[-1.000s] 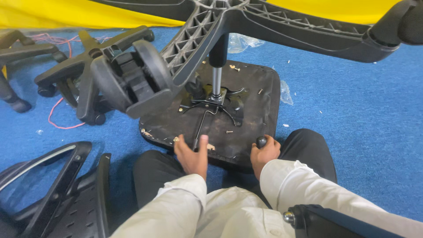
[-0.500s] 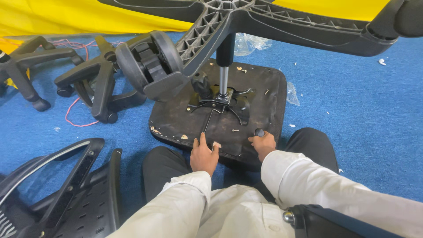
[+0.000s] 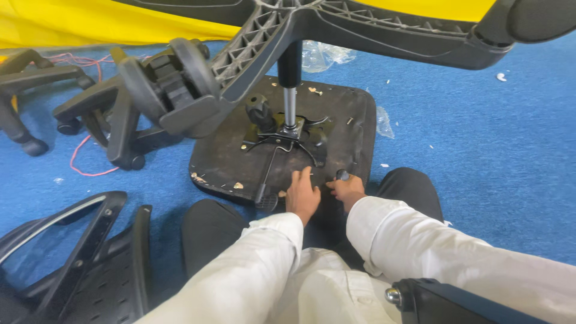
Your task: The person uses a screwdriver to tighten screws on the underside of an office chair seat, securing the gas lift mechanism to the seat base. The person rotates the chair to access different screw locations and continues tightening.
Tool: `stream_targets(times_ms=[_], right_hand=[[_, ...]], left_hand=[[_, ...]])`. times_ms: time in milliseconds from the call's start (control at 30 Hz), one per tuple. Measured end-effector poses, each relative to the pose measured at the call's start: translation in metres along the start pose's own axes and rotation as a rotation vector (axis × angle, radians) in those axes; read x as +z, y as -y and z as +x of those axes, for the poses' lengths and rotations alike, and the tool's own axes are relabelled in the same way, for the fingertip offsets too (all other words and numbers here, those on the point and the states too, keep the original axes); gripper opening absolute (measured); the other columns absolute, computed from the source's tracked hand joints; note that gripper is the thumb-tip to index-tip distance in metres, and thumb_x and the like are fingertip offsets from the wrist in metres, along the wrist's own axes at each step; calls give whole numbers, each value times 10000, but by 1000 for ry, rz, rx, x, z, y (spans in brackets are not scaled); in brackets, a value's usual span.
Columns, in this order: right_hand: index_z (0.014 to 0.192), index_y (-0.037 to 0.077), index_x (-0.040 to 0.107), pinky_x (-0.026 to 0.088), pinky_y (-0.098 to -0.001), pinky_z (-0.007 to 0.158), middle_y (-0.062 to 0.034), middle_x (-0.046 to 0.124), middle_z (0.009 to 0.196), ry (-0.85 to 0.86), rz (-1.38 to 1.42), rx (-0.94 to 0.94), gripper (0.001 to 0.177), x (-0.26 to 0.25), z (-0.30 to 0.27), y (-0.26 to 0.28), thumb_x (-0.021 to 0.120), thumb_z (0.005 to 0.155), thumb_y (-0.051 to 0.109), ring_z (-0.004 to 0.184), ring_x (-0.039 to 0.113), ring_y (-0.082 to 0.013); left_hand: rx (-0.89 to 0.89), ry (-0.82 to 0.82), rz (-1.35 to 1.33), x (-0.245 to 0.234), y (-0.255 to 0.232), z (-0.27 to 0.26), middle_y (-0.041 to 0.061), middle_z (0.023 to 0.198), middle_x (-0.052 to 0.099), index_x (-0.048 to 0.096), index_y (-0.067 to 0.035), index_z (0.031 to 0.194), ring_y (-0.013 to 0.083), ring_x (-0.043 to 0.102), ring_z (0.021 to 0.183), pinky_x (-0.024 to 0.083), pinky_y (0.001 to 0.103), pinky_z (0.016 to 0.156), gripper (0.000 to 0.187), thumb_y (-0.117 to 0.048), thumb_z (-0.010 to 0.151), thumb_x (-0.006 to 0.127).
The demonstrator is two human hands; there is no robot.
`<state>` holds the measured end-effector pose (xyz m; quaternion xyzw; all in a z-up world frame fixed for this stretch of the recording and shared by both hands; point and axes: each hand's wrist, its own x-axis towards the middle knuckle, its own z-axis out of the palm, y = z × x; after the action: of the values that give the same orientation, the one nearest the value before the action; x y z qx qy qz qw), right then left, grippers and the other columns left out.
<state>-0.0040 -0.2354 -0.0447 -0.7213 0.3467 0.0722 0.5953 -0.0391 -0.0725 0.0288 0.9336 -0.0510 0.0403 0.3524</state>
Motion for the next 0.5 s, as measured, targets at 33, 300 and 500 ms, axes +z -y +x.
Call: stream_targets(times_ms=[33,300,500], right_hand=[[968,80,718,534,-316,602,-57,763,864,28,17,-3,201,-1,5,-3,824,797,87,704,705,-157],[1024,108,679,497,-303,610,-10,709,854,171,93,-19,286,-8,8,-13,854,801,141,728,662,-125],[1022,107,680,497,-305,619,-20,711,855,155,44,-32,279,-6,5,-10,850,802,137,730,662,-128]], left_hand=[[-59,-13,-1,9,2,9,143,1221,579,538,-175,1350,399,634,1081,512,500,876,595,-142,795,749],[-204,73,139,46,50,53,83,1254,622,658,-234,1122,363,693,1113,561,461,927,221,-206,916,734],[-263,119,72,16,15,38,82,1237,562,586,-224,1155,381,640,1091,523,504,864,396,-233,817,794]])
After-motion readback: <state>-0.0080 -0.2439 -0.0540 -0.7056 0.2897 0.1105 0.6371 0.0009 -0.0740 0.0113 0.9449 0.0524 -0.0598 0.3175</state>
